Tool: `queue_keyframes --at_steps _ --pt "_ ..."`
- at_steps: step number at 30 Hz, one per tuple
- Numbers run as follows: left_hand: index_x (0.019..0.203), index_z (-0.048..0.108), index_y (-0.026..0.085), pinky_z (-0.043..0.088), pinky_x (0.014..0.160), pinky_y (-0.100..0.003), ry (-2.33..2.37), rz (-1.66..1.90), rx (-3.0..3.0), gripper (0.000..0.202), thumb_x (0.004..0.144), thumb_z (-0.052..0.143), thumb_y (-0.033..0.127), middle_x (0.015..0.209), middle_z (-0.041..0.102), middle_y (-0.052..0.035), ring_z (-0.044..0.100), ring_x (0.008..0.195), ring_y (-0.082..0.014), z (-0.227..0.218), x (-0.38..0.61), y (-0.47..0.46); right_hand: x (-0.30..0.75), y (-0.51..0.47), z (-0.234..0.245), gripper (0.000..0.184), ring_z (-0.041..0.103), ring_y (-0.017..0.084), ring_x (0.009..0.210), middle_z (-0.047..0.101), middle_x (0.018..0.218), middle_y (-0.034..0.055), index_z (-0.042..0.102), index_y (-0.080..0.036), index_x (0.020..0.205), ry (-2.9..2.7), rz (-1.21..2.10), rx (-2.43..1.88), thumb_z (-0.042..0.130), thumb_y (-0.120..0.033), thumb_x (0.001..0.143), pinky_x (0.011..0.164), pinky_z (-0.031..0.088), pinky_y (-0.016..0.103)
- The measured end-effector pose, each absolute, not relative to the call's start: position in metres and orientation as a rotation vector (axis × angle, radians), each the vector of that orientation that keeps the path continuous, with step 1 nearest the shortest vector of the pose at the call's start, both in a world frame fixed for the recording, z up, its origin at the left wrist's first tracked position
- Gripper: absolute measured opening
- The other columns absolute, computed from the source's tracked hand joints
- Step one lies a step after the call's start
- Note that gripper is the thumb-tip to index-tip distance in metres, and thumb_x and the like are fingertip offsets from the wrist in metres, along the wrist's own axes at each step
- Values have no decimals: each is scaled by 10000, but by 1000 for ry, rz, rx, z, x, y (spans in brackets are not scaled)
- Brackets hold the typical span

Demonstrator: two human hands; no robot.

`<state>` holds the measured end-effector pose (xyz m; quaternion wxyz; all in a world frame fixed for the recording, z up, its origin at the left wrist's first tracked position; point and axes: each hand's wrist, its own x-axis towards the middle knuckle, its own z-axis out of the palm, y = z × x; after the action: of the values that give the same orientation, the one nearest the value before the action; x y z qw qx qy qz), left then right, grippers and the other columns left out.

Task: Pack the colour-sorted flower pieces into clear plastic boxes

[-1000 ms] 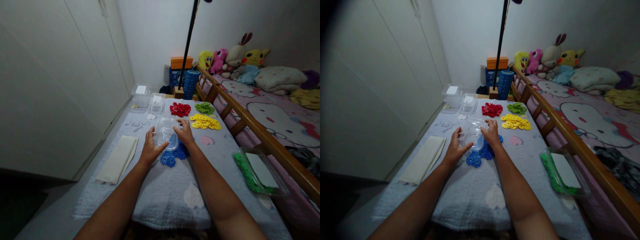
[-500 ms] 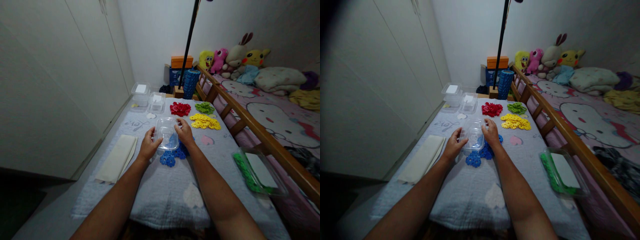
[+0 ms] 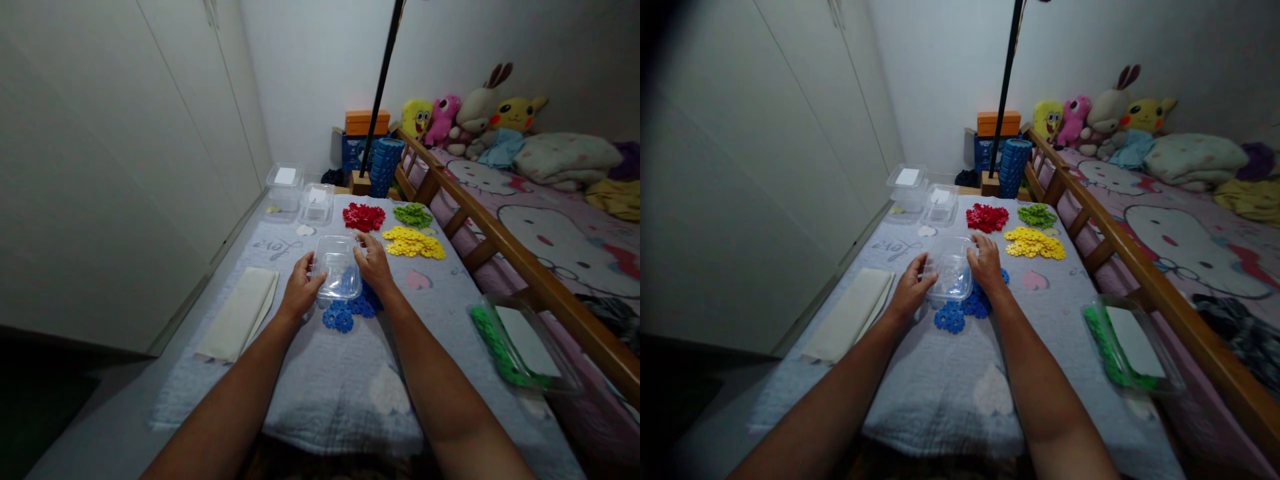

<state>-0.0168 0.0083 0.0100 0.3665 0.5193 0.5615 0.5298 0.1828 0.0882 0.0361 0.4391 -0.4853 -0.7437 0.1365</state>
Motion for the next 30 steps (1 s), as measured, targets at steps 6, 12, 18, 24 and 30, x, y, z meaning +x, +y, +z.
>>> queue_keyframes --at_steps 6,12,18,24,30 --pt "1449 548 184 553 952 -436 1440 1339 1335 667 837 689 408 1400 606 -158 629 1159 -272 11 -16 8 181 85 43 385 653 301 1008 736 1118 146 643 -175 1227 -1860 320 -1245 457 -319 921 957 495 452" --pt "1442 542 189 525 1003 -460 1493 1374 1440 639 865 654 438 1390 580 -150 605 1203 -283 13 -13 6 182 84 45 396 686 306 999 767 1116 126 626 -204 1280 -1849 281 -1279 464 -304 933 938 512 451" --pt "1406 560 199 534 987 -439 1527 1403 1570 550 913 590 440 1386 557 -143 596 1209 -271 17 -14 3 181 84 49 432 704 318 958 780 1096 131 619 -200 1330 -1883 230 -1293 435 -325 960 927 516 467" --pt "1378 572 210 519 1013 -426 1538 1427 1576 478 922 562 354 1356 577 -126 587 1223 -259 14 -14 5 180 85 51 453 704 311 1015 775 1112 120 603 -218 1377 -1908 262 -1275 480 -328 955 953 518 458" --pt "1391 553 193 454 1114 -452 1551 1430 1586 481 927 517 312 1384 573 -131 545 1293 -264 11 -12 5 185 78 55 544 697 327 1111 744 1214 156 533 -213 1448 -1873 458 -1247 528 -459 963 991 514 501"
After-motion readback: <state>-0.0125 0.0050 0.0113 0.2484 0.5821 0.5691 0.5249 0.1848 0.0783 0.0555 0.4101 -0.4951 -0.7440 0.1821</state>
